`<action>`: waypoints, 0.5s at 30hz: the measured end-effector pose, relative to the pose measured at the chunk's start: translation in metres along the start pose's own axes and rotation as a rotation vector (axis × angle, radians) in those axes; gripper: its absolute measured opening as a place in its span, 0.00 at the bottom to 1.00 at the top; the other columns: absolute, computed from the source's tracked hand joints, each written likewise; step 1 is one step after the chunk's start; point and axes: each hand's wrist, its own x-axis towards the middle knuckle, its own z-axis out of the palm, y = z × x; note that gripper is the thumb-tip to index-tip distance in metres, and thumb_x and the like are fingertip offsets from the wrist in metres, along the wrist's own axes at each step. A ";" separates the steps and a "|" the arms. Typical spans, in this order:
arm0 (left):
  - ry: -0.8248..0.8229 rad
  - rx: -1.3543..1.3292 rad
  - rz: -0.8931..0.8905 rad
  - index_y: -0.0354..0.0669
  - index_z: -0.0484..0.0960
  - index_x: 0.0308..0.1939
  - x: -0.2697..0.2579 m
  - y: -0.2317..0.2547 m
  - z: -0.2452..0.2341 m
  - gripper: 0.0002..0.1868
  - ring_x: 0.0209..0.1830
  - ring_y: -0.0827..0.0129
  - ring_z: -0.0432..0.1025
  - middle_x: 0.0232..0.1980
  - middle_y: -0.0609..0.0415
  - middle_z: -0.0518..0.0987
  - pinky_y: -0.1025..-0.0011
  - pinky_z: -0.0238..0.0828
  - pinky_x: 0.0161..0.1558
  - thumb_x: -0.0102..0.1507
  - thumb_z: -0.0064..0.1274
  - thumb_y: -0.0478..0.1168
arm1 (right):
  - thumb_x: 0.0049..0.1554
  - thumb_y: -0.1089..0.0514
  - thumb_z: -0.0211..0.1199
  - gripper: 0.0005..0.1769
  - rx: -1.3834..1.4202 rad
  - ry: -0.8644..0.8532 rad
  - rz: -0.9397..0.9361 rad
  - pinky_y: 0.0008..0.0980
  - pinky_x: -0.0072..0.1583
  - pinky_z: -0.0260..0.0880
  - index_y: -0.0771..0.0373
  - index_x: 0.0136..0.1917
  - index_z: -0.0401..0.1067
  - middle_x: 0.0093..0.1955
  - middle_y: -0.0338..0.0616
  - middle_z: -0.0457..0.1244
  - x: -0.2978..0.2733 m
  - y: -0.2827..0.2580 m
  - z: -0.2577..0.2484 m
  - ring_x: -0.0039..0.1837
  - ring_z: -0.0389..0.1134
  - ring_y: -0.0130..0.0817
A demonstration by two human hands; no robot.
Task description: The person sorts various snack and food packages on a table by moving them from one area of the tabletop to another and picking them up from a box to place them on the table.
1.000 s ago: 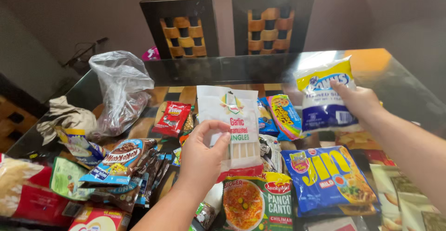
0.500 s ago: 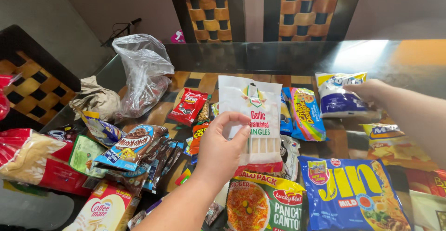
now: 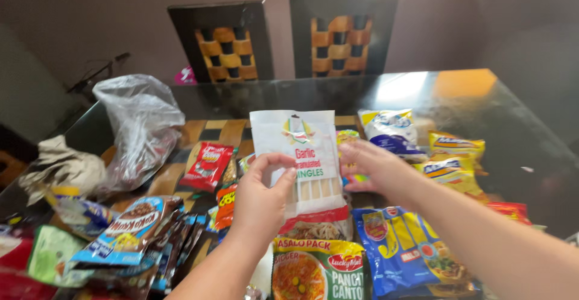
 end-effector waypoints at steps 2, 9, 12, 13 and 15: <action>-0.007 -0.043 -0.013 0.42 0.82 0.41 0.003 0.003 0.000 0.04 0.43 0.77 0.75 0.43 0.60 0.82 0.76 0.71 0.46 0.62 0.58 0.35 | 0.58 0.42 0.58 0.28 0.065 -0.037 0.011 0.39 0.57 0.73 0.59 0.66 0.70 0.57 0.42 0.68 -0.016 0.001 0.011 0.56 0.69 0.33; 0.034 -0.074 -0.185 0.43 0.78 0.49 0.020 -0.009 -0.006 0.11 0.42 0.70 0.73 0.46 0.52 0.81 0.69 0.71 0.42 0.64 0.57 0.36 | 0.56 0.51 0.65 0.22 -0.034 0.005 0.081 0.33 0.54 0.73 0.56 0.63 0.72 0.51 0.37 0.69 -0.024 -0.002 0.026 0.53 0.70 0.25; 0.062 -0.027 0.027 0.44 0.64 0.68 0.029 -0.025 -0.014 0.32 0.60 0.65 0.67 0.64 0.49 0.70 0.67 0.65 0.56 0.62 0.60 0.34 | 0.57 0.51 0.65 0.22 0.003 -0.001 0.082 0.33 0.54 0.74 0.57 0.63 0.72 0.51 0.37 0.69 -0.009 0.001 0.032 0.53 0.70 0.26; 0.076 0.009 0.147 0.45 0.57 0.75 0.029 -0.030 -0.018 0.41 0.68 0.64 0.64 0.71 0.49 0.65 0.68 0.61 0.63 0.62 0.62 0.32 | 0.57 0.52 0.65 0.21 0.027 -0.010 0.079 0.33 0.54 0.74 0.57 0.63 0.71 0.51 0.38 0.69 -0.002 0.003 0.033 0.53 0.71 0.26; 0.005 -0.107 -0.113 0.55 0.40 0.81 0.031 -0.033 -0.028 0.52 0.67 0.60 0.70 0.71 0.46 0.69 0.64 0.67 0.63 0.62 0.60 0.37 | 0.56 0.53 0.64 0.21 0.059 -0.042 0.027 0.32 0.53 0.75 0.58 0.62 0.72 0.51 0.38 0.70 0.016 0.006 0.035 0.52 0.73 0.26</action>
